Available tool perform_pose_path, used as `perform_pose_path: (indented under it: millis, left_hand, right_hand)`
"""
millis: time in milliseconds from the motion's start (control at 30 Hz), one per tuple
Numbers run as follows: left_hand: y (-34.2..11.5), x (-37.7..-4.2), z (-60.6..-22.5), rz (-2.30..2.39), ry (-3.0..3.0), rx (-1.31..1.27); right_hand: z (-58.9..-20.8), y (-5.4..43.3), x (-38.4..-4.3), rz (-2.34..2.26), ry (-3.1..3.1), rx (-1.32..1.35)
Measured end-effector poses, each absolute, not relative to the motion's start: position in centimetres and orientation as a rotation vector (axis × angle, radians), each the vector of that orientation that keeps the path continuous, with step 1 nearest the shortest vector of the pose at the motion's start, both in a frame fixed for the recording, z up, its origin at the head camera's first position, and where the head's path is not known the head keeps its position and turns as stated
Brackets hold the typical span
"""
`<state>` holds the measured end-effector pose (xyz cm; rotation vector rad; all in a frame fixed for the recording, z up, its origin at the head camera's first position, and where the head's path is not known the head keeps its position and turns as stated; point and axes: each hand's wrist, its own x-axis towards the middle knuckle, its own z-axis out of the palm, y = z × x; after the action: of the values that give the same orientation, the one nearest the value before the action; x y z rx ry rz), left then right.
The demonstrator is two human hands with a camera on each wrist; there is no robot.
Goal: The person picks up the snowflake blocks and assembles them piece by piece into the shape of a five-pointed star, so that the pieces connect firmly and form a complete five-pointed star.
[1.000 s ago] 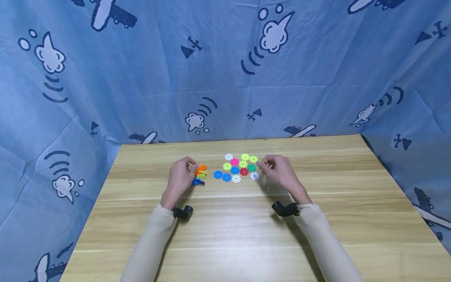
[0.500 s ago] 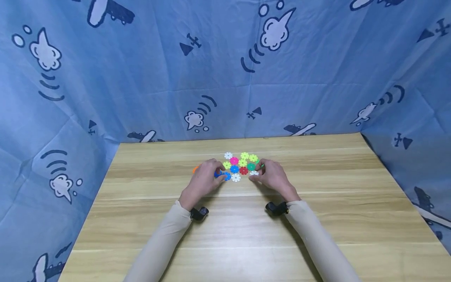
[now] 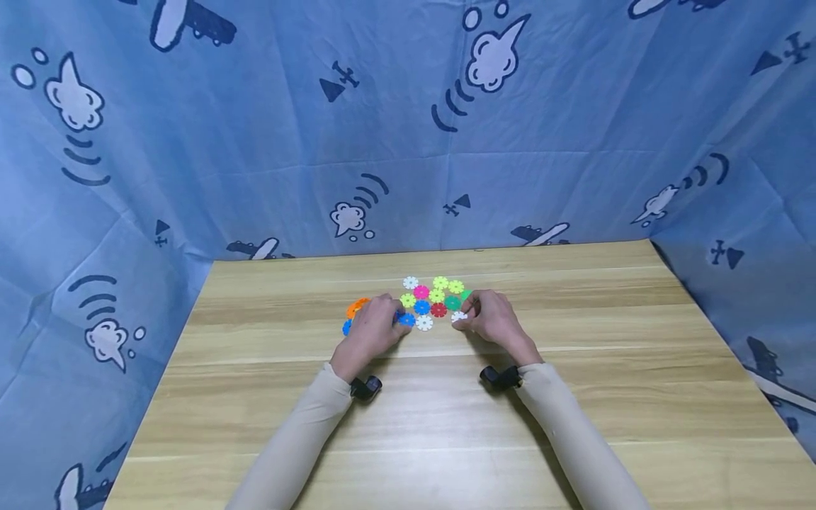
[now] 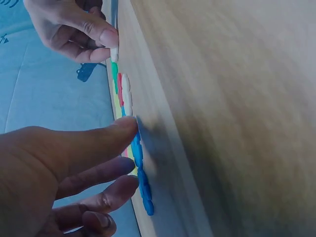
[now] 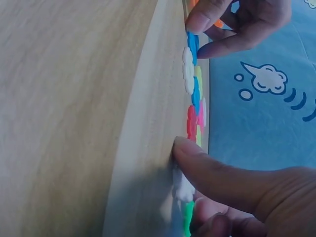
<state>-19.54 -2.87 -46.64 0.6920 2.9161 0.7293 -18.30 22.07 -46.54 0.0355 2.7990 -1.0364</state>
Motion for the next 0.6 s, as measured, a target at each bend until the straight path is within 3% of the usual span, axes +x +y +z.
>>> perform_pose_path:
  millis: [600]
  left_hand:
    - [-2.54,-19.45,-47.09,0.811,2.912,0.582]
  right_hand:
    - [-45.89,22.81,-17.47,-1.035,2.812,-0.010]
